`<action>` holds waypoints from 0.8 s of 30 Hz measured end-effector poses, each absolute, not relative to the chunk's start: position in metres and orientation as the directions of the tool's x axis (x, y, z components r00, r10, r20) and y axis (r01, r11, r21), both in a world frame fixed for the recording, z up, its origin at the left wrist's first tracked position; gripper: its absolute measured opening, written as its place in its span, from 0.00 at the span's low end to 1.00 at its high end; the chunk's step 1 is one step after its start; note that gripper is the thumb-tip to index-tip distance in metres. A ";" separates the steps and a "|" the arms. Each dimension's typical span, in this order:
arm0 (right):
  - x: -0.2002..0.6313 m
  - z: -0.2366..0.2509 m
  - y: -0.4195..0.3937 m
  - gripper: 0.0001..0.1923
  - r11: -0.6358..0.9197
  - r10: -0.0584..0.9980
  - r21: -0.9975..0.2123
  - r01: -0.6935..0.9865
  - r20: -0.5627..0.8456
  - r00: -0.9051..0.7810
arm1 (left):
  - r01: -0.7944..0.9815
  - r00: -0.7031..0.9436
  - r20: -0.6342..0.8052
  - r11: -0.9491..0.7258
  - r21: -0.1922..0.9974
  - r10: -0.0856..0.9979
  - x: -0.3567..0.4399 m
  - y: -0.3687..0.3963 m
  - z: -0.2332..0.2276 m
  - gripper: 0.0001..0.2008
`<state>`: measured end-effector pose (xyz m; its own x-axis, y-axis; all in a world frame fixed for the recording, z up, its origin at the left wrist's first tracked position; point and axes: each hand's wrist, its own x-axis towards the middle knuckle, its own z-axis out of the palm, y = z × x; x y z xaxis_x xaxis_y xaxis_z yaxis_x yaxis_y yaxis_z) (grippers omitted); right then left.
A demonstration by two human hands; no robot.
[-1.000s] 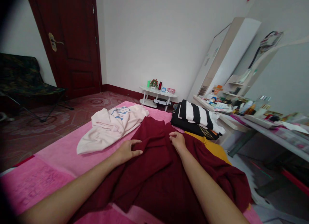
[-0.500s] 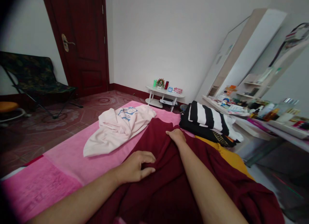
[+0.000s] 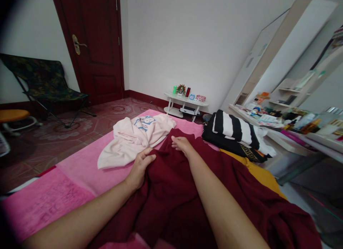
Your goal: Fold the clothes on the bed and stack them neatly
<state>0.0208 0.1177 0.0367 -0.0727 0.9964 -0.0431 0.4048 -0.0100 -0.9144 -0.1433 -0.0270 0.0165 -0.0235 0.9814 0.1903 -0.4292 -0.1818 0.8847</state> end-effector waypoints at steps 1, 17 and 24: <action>0.020 0.037 0.111 0.14 -0.007 0.994 -0.921 0.390 -0.048 -0.095 | -0.439 -0.049 0.172 -0.176 0.881 0.984 -0.143 -0.026 0.016 0.08; 0.073 0.072 -0.074 0.29 0.652 0.703 -0.495 0.575 0.107 -0.703 | 0.299 0.438 -0.031 -0.113 0.948 0.899 -0.191 -0.018 0.029 0.12; 0.067 0.058 -0.078 0.12 0.590 0.808 -0.360 0.723 0.256 -0.531 | -0.119 0.199 -0.169 0.195 0.973 0.965 -0.175 -0.040 0.055 0.09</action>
<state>0.0665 -0.0777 0.0576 -0.5310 0.8077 0.2564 0.7230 0.5896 -0.3601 -0.1751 -0.0399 0.0547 0.1991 0.9653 -0.1690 -0.1195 0.1951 0.9735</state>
